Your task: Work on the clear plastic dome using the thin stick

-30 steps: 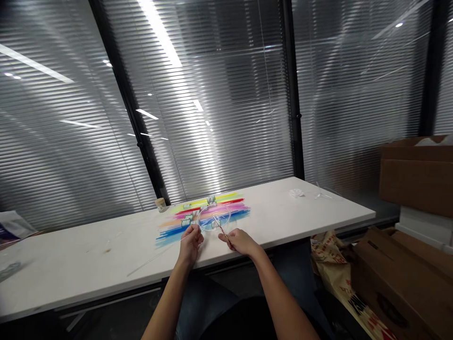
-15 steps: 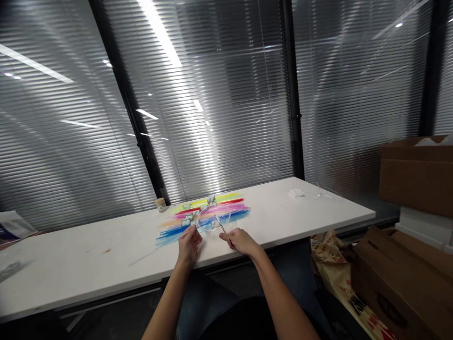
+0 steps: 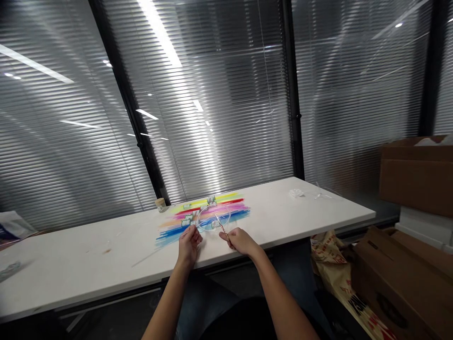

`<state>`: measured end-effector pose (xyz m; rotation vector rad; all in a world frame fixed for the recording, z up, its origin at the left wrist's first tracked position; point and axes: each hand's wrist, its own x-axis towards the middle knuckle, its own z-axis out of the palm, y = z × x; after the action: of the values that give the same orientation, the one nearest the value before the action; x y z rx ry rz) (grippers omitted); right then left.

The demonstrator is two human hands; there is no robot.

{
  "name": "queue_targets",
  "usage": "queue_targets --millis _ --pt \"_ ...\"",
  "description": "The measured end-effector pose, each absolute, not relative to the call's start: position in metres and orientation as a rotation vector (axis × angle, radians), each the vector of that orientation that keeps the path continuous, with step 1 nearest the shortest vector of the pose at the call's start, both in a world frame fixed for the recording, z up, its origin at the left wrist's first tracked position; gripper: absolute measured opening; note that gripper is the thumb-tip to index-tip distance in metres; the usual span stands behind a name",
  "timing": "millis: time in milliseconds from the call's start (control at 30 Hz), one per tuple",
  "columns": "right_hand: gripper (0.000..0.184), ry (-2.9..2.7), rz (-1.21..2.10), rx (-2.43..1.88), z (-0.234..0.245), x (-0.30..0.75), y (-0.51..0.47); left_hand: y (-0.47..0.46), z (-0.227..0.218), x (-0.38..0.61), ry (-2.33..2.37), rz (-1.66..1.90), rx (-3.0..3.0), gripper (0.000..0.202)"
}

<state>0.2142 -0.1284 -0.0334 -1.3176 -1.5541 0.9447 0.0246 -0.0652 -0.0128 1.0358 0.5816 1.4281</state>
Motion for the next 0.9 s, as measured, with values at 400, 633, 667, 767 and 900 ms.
queue_targets --millis 400,633,667,767,900 --pt "0.06 -1.585 0.938 -1.31 -0.033 0.215 -0.128 -0.064 -0.013 0.024 0.574 1.417 1.049 0.043" --pt "0.06 -1.526 0.993 -1.289 -0.024 0.212 -0.134 -0.065 -0.012 0.024 0.532 1.437 1.031 0.042" --pt "0.06 -1.536 0.988 -1.299 -0.023 0.212 -0.135 -0.065 -0.012 0.024 0.527 1.435 1.041 0.042" --pt "0.061 -1.569 0.957 -1.331 -0.024 0.213 -0.134 -0.064 -0.013 0.024 0.543 1.416 1.082 0.042" --pt "0.061 -1.59 0.945 -1.343 -0.027 0.213 -0.132 -0.065 -0.013 0.025 0.58 1.404 1.105 0.042"
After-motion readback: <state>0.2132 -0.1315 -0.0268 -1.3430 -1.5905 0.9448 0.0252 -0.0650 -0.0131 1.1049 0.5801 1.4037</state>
